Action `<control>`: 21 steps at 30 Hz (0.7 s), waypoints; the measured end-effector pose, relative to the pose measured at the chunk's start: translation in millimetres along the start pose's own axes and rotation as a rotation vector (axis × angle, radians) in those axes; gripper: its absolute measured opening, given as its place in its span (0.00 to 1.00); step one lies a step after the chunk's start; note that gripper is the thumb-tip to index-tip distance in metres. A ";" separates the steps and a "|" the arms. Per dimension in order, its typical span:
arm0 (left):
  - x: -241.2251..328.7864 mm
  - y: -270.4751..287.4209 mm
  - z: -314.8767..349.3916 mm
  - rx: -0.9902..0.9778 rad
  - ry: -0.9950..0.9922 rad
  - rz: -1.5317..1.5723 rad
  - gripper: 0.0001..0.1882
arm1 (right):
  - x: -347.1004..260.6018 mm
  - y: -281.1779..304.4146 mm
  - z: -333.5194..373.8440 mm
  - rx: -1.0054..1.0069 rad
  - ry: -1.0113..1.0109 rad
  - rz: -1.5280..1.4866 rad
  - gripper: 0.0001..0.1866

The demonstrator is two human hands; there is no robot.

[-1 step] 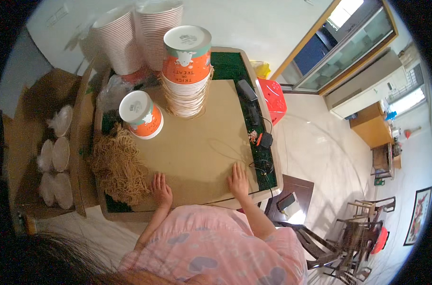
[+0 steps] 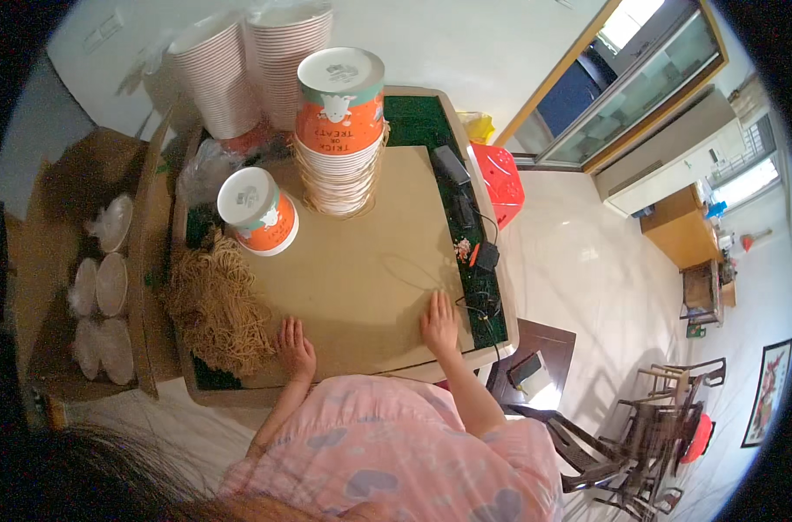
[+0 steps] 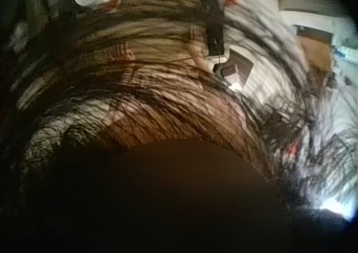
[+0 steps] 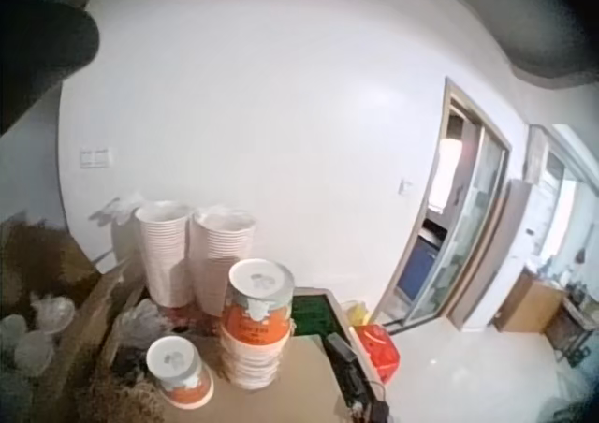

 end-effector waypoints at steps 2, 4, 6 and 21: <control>-0.9 0.0 -0.4 0.029 -0.029 -0.028 0.25 | -4.1 13.1 -9.7 0.046 -0.009 0.026 0.31; -0.7 -0.7 -1.2 0.018 -0.022 -0.010 0.25 | -5.1 7.8 21.4 0.012 -0.018 0.031 0.31; -3.0 -2.1 1.1 0.003 -0.006 0.008 0.25 | -2.5 -1.9 58.0 -0.039 -0.088 0.015 0.32; 4.8 -2.8 -1.1 -0.003 -0.041 0.014 0.25 | 55.9 -13.1 -97.0 0.350 -0.340 0.082 0.30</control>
Point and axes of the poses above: each hand's wrist, its own z-axis away from the middle knuckle, its own y-axis out of the back of the hand, x = y × z, the point moved 9 cm from there along -z, towards the middle knuckle, and after that the axes turned 15 degrees about -z, right-handed, at the moved point
